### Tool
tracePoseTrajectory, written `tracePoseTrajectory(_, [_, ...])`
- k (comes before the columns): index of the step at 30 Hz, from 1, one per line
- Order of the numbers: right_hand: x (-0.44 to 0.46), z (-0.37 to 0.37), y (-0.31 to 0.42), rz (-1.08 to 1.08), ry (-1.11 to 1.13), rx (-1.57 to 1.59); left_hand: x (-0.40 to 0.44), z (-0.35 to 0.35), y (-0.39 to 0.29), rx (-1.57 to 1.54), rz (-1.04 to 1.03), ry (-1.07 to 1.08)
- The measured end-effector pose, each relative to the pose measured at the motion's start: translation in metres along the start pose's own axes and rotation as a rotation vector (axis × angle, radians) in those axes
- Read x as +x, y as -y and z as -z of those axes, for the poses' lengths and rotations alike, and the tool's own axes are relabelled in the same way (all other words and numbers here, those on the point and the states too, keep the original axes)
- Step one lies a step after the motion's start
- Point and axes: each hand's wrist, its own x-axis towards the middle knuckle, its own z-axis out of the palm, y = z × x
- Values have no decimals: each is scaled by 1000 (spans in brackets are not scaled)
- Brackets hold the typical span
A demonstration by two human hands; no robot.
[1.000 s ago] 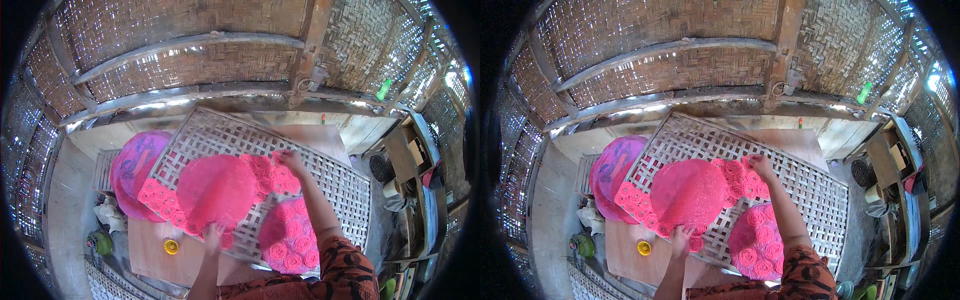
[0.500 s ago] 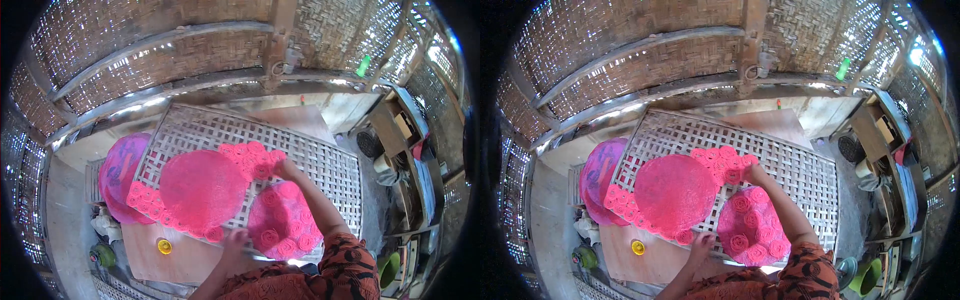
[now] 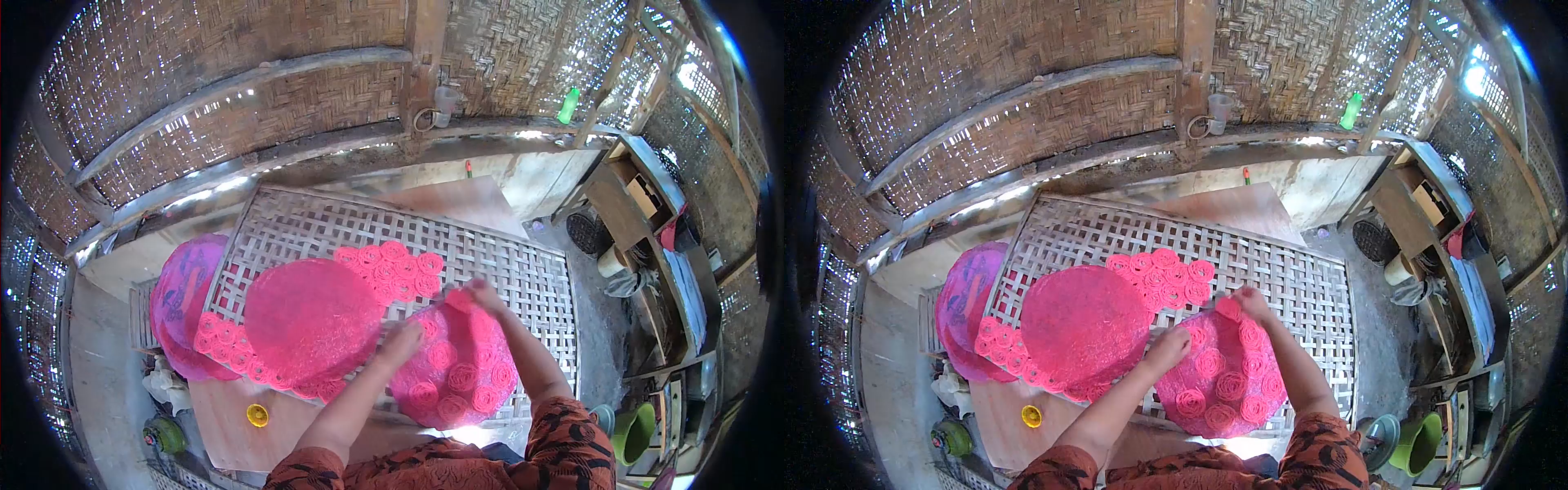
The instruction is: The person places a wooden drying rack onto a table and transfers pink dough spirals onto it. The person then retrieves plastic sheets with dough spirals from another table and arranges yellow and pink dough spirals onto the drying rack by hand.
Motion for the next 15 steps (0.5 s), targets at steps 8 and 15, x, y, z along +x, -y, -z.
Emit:
tracePoseTrajectory(8, [118, -39, 65, 50, -214, 528, 16, 34, 58, -709, 605, -609])
tracePoseTrajectory(15, [111, -80, 65, 206, -197, -30, 19, 71, 36, -1107, 733, -618])
